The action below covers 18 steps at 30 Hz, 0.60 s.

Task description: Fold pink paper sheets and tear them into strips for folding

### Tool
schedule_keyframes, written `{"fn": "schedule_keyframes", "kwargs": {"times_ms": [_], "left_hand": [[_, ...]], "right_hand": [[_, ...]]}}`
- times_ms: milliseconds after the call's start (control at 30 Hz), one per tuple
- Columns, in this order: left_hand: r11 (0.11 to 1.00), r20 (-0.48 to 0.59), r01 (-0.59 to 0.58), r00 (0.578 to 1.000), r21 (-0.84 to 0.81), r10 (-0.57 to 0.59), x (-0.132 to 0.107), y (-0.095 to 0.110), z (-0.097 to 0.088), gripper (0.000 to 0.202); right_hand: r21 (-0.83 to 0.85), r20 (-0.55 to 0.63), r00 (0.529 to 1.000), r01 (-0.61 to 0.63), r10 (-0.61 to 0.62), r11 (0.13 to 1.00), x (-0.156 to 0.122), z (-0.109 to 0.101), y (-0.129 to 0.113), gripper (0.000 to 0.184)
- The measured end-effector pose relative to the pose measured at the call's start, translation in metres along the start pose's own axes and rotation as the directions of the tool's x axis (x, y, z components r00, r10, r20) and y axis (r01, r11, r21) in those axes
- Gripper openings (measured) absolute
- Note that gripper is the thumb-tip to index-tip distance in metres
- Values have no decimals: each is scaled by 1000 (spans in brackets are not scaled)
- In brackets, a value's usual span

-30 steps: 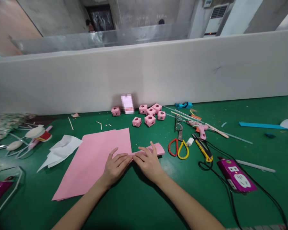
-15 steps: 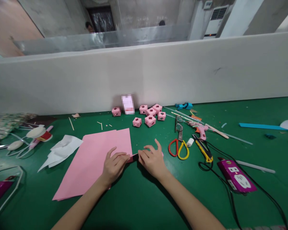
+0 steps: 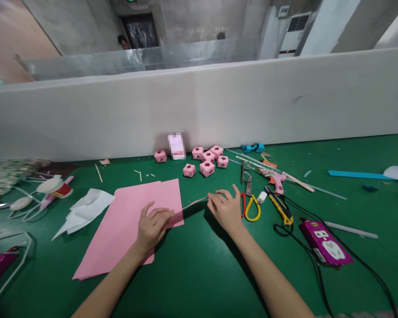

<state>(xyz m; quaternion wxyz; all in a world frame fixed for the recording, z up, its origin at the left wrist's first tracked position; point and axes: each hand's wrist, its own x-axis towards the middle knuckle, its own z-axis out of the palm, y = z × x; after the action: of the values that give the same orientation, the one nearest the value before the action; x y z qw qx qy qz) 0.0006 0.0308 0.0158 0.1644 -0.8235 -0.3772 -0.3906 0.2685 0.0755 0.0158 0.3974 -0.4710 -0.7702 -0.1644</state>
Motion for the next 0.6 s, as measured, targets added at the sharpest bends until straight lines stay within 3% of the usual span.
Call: {"fn": "schedule_keyframes", "kwargs": {"times_ms": [600], "left_hand": [[1000,9,12,1000,22,-13,-3,-4,1,19]], "right_hand": [[-40,51,995,-89,91,995,-5,4,16,12]]}}
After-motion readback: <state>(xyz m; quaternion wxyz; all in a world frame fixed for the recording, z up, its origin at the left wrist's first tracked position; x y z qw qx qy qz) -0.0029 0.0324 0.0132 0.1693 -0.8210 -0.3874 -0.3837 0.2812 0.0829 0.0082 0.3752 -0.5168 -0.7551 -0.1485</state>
